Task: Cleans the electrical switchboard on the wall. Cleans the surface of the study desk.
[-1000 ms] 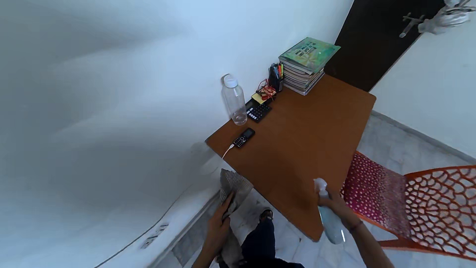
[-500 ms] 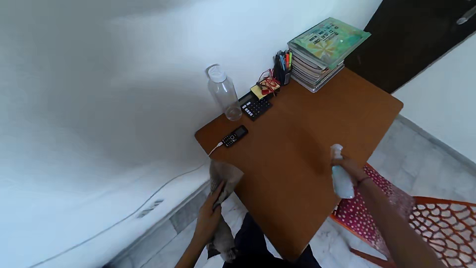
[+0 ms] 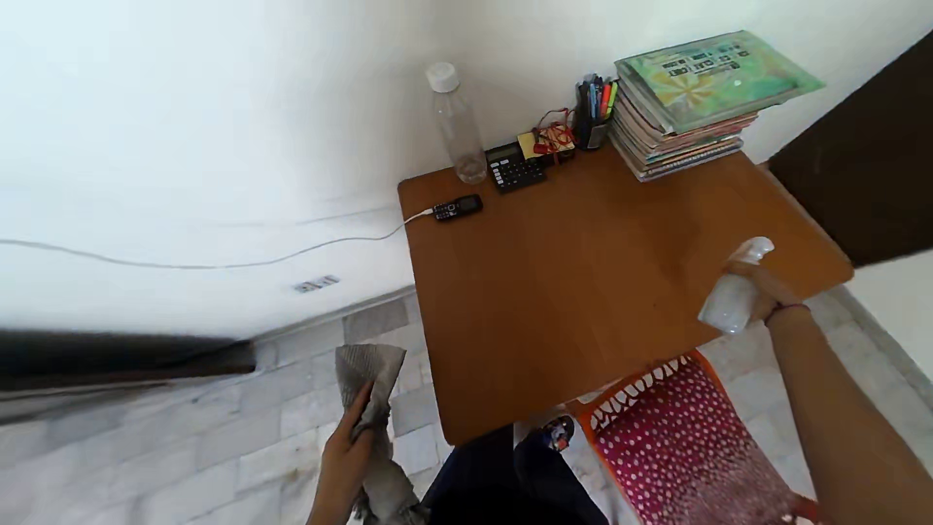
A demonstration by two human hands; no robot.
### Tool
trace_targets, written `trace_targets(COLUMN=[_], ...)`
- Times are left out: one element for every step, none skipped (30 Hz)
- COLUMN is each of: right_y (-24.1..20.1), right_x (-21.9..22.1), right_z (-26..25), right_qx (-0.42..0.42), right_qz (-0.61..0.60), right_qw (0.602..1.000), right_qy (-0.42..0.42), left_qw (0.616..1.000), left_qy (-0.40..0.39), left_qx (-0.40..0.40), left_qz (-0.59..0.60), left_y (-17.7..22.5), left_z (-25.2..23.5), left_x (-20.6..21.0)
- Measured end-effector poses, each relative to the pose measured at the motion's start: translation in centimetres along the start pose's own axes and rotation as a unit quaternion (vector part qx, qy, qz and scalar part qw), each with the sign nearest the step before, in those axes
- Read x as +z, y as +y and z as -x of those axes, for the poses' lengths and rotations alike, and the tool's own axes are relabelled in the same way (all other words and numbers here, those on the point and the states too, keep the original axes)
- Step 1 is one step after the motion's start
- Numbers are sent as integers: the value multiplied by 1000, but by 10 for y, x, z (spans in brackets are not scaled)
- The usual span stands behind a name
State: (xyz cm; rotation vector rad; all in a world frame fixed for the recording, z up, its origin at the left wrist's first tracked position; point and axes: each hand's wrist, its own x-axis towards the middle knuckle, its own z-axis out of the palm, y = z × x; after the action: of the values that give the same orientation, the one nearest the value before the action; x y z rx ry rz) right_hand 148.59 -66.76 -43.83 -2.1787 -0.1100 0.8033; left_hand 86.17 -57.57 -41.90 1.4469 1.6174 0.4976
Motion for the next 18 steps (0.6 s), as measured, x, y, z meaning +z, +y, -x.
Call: trace_targets(right_y=[-7,-14,-22,-31,-41,-48,-54,-60,-69,-78,-87,-95,-97,-94,-89,-83,-76,-70], right_x=[5,13,24,38,53,69,86,103,117,131,144,156,169,181,191,198,202,202], right_z=[-2,-2,0,5,9,13,18,26,36,46,58,69,80,86,93,100,111,121], right_qx=[0,-5,-12,-19,-26,-34,-41,-48,-55,-61,-66,-70,-73,-67,-59,-49,-37,-29], right_qz=[5,12,25,35,46,53,55,58,67,83,99,108,121,135,156,176,190,206], right_qw=[1000,1000,999,999,998,997,996,993,989,983,976,969,962,955,947,939,932,925], right_qy=[-16,-23,-24,-24,-35,-46,-63,-88,-118,-149,-180,-209,-233,-254,-274,-292,-305,-319], left_qw=[1000,999,999,998,996,995,995,994,994,993,993,992,992,992,991,991,991,992], left_qy=[13,19,23,28,35,38,40,41,41,40,42,44,45,45,44,43,38,37], left_qx=[-8,-13,-16,-23,-29,-37,-43,-47,-48,-49,-50,-50,-53,-56,-59,-59,-59,-59], left_qz=[17,33,47,59,71,79,84,88,92,96,99,102,105,108,109,108,110,109], left_y=[0,0,2,5,8,12,16,19,22,24,27,30,32,33,34,34,35,36], left_z=[4,6,7,6,3,-1,-6,-11,-16,-20,-26,-31,-35,-39,-41,-43,-44,-45], left_x=[4,6,9,12,16,19,21,22,23,25,27,29,30,31,32,33,34,36])
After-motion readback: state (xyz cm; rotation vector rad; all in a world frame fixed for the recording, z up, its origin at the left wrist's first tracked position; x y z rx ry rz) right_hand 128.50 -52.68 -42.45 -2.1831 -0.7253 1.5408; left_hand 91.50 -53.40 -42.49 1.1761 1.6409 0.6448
